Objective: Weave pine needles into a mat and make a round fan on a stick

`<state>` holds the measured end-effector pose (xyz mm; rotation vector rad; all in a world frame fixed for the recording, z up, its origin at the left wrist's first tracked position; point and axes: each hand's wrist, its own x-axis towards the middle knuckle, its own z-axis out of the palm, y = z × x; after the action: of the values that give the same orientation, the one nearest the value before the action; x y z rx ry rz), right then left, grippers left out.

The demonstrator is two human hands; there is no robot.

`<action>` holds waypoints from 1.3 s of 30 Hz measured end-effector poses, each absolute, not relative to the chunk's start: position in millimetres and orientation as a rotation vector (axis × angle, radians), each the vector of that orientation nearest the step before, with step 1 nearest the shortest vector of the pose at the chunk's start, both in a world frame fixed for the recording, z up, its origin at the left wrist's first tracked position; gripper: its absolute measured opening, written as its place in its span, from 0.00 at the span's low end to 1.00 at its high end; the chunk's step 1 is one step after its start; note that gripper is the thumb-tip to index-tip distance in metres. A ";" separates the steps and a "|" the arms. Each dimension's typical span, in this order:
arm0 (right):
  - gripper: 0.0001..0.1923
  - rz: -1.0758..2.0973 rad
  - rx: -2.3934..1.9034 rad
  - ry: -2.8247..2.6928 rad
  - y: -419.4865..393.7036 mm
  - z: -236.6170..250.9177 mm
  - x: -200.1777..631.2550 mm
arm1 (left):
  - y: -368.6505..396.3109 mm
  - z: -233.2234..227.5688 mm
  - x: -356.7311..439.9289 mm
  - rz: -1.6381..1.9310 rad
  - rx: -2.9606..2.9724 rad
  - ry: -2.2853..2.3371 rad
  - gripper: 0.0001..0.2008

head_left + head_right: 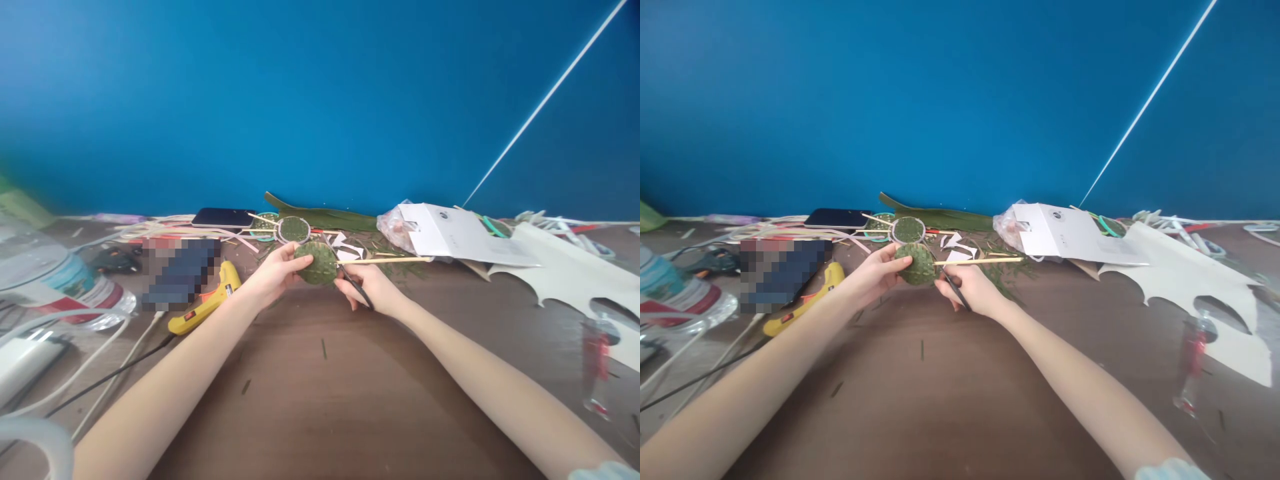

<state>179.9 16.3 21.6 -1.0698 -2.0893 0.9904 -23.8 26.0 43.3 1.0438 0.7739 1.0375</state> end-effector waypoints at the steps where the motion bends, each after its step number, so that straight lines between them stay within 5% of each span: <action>1: 0.10 0.989 -1.070 -2.089 16.3 21.6 179.8 | 25.9 43.1 -23.6 1.040 1.044 0.771 0.14; 21: 0.12 1.090 -1.331 -1.903 27.5 28.8 186.7 | 31.9 48.8 -33.1 1.000 1.039 0.882 0.13; 32: 0.23 1.007 -1.585 -2.133 33.0 46.3 210.2 | 20.8 50.4 -37.7 0.265 1.387 0.944 0.11; 39: 0.29 1.067 -1.614 -2.341 25.0 50.5 207.2 | 20.0 47.0 -28.7 0.307 1.891 1.009 0.12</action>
<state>207.2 25.0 50.5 -1.6136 -2.3407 1.0673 -28.7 20.0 47.0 1.8912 1.0093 0.3068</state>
